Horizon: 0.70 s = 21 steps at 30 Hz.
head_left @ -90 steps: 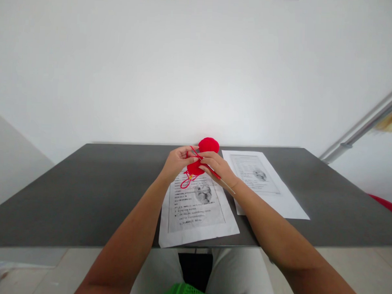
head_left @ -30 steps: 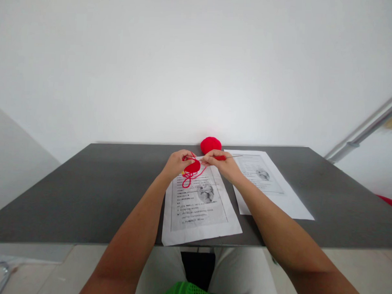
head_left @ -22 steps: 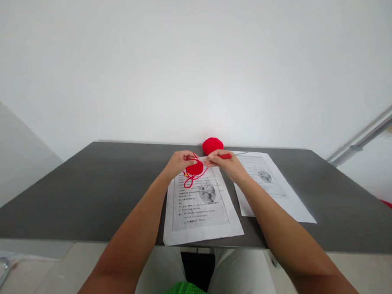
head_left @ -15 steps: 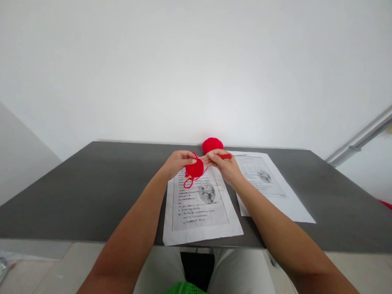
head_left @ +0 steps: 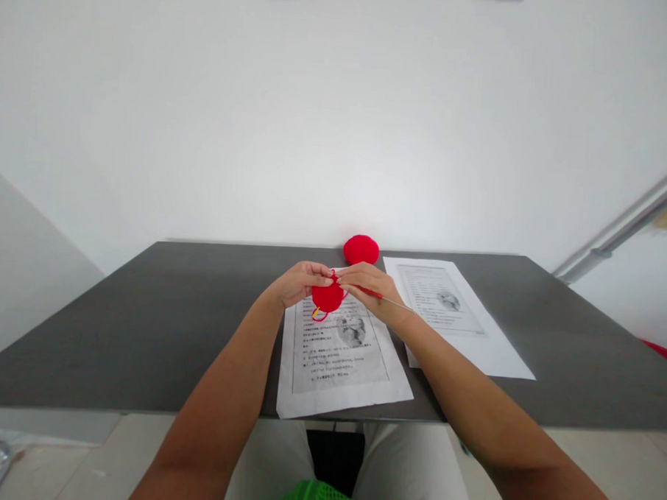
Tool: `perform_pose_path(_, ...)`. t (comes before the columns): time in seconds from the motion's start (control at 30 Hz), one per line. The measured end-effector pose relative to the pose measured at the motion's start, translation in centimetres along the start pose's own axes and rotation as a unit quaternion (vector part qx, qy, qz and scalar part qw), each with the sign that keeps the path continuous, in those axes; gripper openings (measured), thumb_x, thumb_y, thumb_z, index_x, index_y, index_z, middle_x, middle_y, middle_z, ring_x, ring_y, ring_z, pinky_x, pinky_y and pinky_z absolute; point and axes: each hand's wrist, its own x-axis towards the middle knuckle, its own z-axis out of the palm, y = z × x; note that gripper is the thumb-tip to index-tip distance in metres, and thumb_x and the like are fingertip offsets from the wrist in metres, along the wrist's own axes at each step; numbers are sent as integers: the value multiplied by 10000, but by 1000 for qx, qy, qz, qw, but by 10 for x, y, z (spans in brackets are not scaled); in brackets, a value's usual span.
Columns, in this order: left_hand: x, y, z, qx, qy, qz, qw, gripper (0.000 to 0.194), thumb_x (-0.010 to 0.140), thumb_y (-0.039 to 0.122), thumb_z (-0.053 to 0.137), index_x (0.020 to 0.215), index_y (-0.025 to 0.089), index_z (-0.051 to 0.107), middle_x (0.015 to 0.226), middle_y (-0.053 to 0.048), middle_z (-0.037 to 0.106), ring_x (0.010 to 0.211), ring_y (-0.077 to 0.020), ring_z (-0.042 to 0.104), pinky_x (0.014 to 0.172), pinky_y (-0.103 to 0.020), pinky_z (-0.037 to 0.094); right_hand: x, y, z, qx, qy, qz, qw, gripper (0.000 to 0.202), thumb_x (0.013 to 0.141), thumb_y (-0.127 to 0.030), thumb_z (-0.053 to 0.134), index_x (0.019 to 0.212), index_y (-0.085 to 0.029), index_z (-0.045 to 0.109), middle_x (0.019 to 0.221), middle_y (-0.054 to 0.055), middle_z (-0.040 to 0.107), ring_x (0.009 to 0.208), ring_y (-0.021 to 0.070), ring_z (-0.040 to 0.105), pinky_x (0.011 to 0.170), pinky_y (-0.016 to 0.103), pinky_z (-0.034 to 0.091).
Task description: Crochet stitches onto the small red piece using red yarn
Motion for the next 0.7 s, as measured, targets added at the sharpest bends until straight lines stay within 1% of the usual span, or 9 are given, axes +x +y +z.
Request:
perform_pose_path(0.07, -1, 1, 1, 0, -3, -2, 1000, 296, 456, 214, 894, 674, 131, 711, 662, -36, 705, 586, -115, 621, 579, -229, 465, 0, 1, 0, -17, -7, -10, 1000, 163, 930, -264, 577, 1027, -254, 707, 1090, 73, 743, 1019, 211, 680, 898, 414, 559)
perform_pose_path(0.13, -1, 1, 3, 7, 1, -3, 1000, 304, 454, 227, 899, 682, 130, 722, 657, -42, 710, 578, -118, 620, 573, -231, 469, 1, 2, 0, -23, -12, -13, 1000, 166, 932, -271, 573, 1033, -255, 705, 1058, 64, 753, 1006, 214, 685, 899, 419, 558)
perform_pose_path(0.2, -1, 2, 5, 17, 5, 0, 1000, 311, 464, 253, 900, 694, 125, 735, 654, -51, 716, 577, -122, 622, 592, -243, 480, 1, 2, -1, -22, -4, -2, 1000, 162, 929, -272, 581, 1025, -255, 709, 1011, 60, 763, 972, 213, 694, 889, 414, 560)
perform_pose_path(0.27, 0, 2, 7, 31, 2, 10, 999, 336, 486, 288, 897, 737, 118, 751, 683, -69, 732, 609, -140, 640, 645, -271, 501, 1, 1, -1, -14, 25, 18, 999, 151, 922, -273, 595, 1005, -254, 719, 995, 64, 764, 943, 212, 699, 870, 404, 562)
perform_pose_path(0.33, 0, 1, 9, 55, -4, 32, 998, 375, 513, 325, 886, 800, 116, 764, 749, -90, 752, 682, -173, 668, 723, -311, 515, 2, -1, 0, -2, 47, 42, 998, 147, 917, -285, 602, 980, -259, 732, 978, 64, 763, 932, 214, 702, 859, 401, 560)
perform_pose_path(0.43, 2, 0, 12, 89, 4, 81, 993, 430, 544, 349, 869, 897, 127, 767, 883, -103, 767, 828, -218, 689, 835, -359, 507, 2, -2, 1, 10, 58, 74, 996, 167, 918, -337, 596, 941, -269, 747, 942, 58, 763, 916, 218, 700, 858, 406, 554)
perform_pose_path(0.5, 4, -1, 13, 91, 18, 99, 991, 486, 543, 339, 869, 970, 135, 758, 938, -101, 766, 889, -231, 690, 874, -367, 497, 2, -2, 2, 15, 69, 87, 994, 184, 917, -365, 594, 924, -268, 750, 932, 58, 762, 902, 217, 696, 859, 406, 549)
perform_pose_path(0.6, 6, -3, 14, 75, 43, 108, 990, 519, 549, 324, 863, 1019, 139, 747, 958, -101, 765, 901, -232, 691, 875, -364, 500, 2, -2, 4, 10, 89, 105, 990, 187, 914, -371, 597, 911, -261, 748, 921, 60, 762, 895, 219, 694, 862, 404, 544)
perform_pose_path(0.7, 6, -4, 17, 58, 57, 120, 989, 512, 566, 288, 845, 1044, 137, 738, 923, -88, 765, 853, -212, 689, 847, -345, 507, 1, -2, 5, -6, 104, 123, 987, 176, 910, -364, 602, 894, -255, 739, 910, 60, 760, 888, 219, 693, 854, 394, 545)
